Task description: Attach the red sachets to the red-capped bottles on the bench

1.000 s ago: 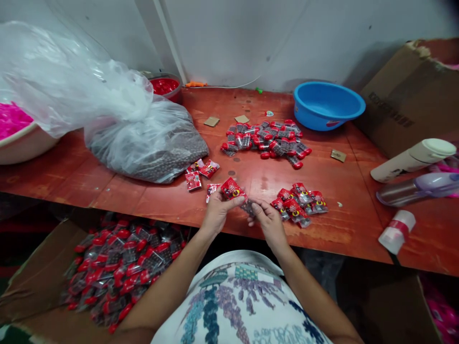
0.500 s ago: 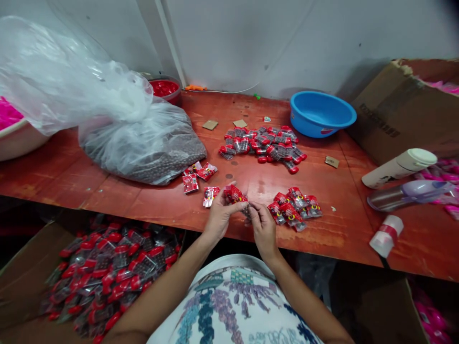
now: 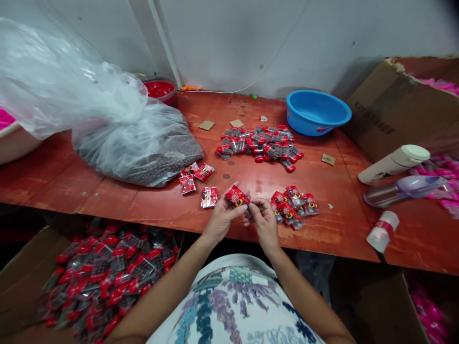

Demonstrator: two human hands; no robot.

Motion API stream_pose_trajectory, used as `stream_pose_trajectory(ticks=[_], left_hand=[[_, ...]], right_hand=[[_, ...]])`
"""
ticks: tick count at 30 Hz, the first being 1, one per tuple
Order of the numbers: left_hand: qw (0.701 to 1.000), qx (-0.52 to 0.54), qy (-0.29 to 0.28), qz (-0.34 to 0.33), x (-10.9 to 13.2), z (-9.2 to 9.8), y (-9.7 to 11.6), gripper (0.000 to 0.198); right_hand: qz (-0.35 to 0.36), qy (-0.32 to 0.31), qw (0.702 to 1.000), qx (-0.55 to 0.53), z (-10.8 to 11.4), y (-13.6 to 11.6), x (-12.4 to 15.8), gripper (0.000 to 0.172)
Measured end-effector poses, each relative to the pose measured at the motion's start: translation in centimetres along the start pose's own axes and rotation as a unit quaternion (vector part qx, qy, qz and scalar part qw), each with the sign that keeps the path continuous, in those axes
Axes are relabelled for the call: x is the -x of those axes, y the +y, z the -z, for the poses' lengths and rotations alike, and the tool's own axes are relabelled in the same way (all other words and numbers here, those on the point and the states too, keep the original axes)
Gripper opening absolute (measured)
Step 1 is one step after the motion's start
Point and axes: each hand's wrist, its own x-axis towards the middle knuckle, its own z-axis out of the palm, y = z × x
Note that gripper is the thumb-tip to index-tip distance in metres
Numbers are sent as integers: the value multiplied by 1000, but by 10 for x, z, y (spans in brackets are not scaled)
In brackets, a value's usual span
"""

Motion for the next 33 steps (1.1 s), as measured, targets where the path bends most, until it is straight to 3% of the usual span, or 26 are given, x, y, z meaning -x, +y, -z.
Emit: stream_pose_trajectory(ticks=[2, 5, 7, 13, 19, 23, 26, 29, 33], left_hand=[[999, 14, 32, -22, -1, 1, 0, 60], [996, 4, 86, -35, -3, 3, -1, 46], [995, -21, 96, -29, -4, 3, -1, 45], [994, -92, 66, -2, -5, 1, -4, 35], [993, -96, 45, 44, -3, -3, -16, 33], [993, -89, 32, 74, 0, -12, -27, 32], [990, -89, 9, 107, 0, -21, -35, 31], [986, -109, 12, 128, -4, -27, -44, 44], [972, -201, 27, 122, -17, -30, -58, 100]], right_hand=[[6, -18, 1000, 13, 5, -3, -1, 22], [-10, -91, 996, 20, 13, -5, -2, 29], [-19, -113, 993, 19, 16, -3, -2, 35], [9, -94, 993, 71, 23, 5, -4, 40], [-54, -107, 992, 44, 42, 3, -8, 30], [-64, -62, 995, 52, 51, 9, 1, 29], [-43, -28, 991, 127, 61, 9, 11, 29], [57, 6, 961, 269, 85, -8, 18, 41], [182, 76, 869, 454, 142, -46, 5, 59]])
